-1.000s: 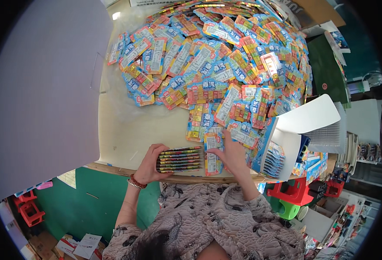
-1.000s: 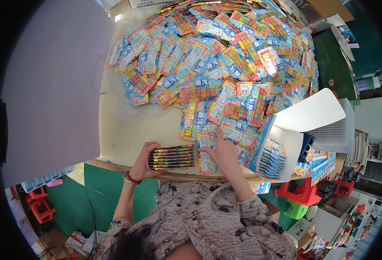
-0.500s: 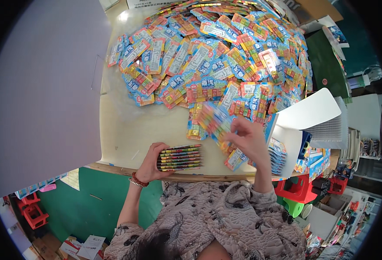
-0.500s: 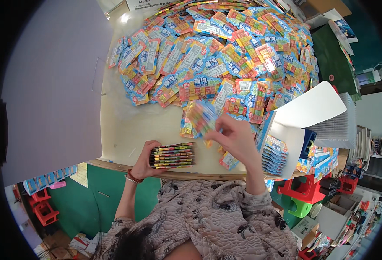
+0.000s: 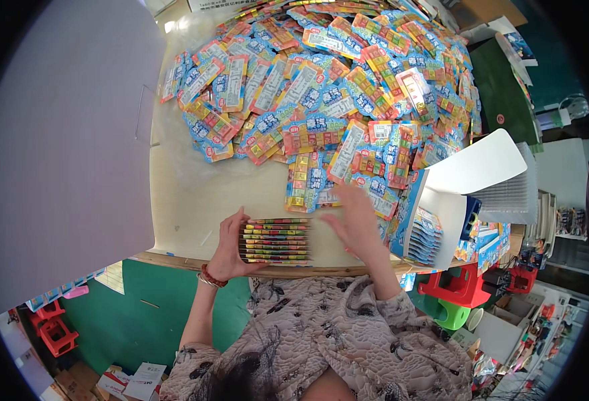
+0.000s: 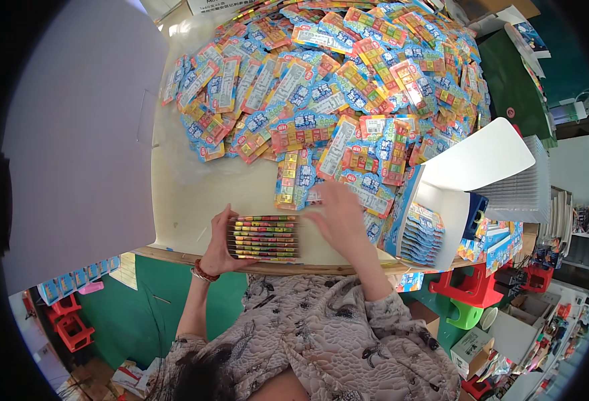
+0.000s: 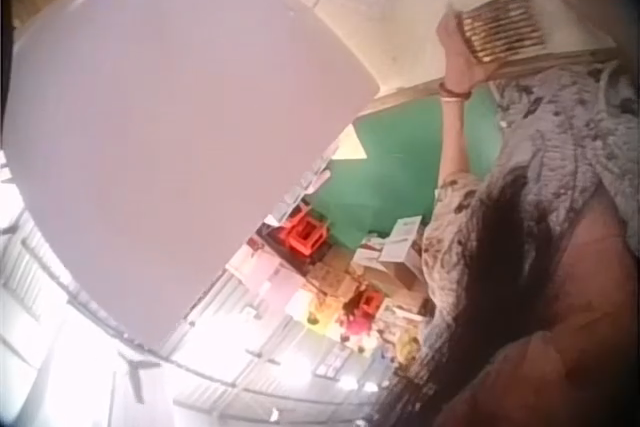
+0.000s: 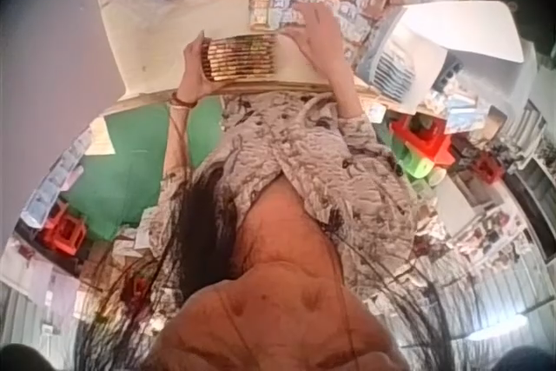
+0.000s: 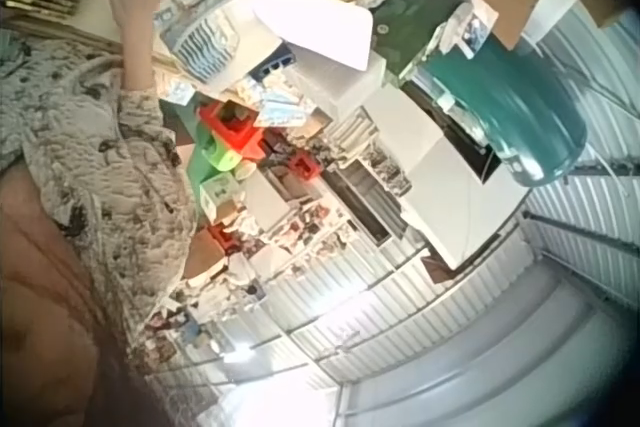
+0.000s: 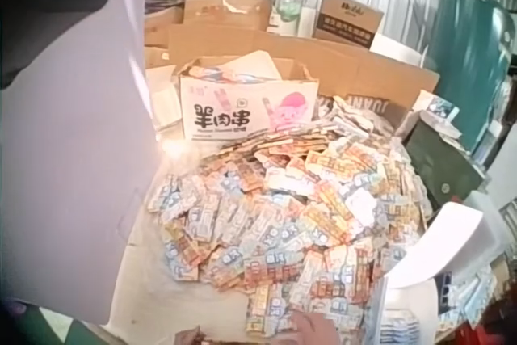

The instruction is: Packing small colorful snack packets into paper boxes and then organizing them into larger cardboard boxes.

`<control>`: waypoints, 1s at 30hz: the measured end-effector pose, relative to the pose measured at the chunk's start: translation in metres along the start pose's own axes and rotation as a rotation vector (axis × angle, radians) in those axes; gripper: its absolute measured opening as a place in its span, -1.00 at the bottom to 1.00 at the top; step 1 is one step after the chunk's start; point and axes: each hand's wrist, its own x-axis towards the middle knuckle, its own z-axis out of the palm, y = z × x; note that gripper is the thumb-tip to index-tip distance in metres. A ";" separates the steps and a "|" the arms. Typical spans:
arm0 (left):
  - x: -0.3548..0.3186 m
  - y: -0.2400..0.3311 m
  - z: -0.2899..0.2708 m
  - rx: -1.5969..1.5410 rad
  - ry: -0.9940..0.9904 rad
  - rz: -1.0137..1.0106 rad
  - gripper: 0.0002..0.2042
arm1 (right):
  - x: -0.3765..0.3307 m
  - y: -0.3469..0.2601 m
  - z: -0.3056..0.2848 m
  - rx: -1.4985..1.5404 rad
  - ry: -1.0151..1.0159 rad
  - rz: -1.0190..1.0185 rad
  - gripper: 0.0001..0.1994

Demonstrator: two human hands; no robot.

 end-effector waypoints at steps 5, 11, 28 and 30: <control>0.011 -0.002 -0.001 -0.045 -0.030 0.093 0.05 | -0.010 0.034 -0.002 -0.461 0.039 0.263 -0.59; 0.013 0.002 -0.006 -0.175 -0.067 0.061 -0.14 | 0.021 -0.008 -0.029 0.121 0.100 0.240 -0.61; 0.006 0.002 0.002 -0.077 -0.001 0.046 0.14 | 0.014 0.025 0.039 0.742 -0.507 0.262 -0.87; 0.005 0.005 0.002 0.011 0.001 0.047 0.20 | 0.018 0.021 0.039 0.605 -0.670 0.223 -0.71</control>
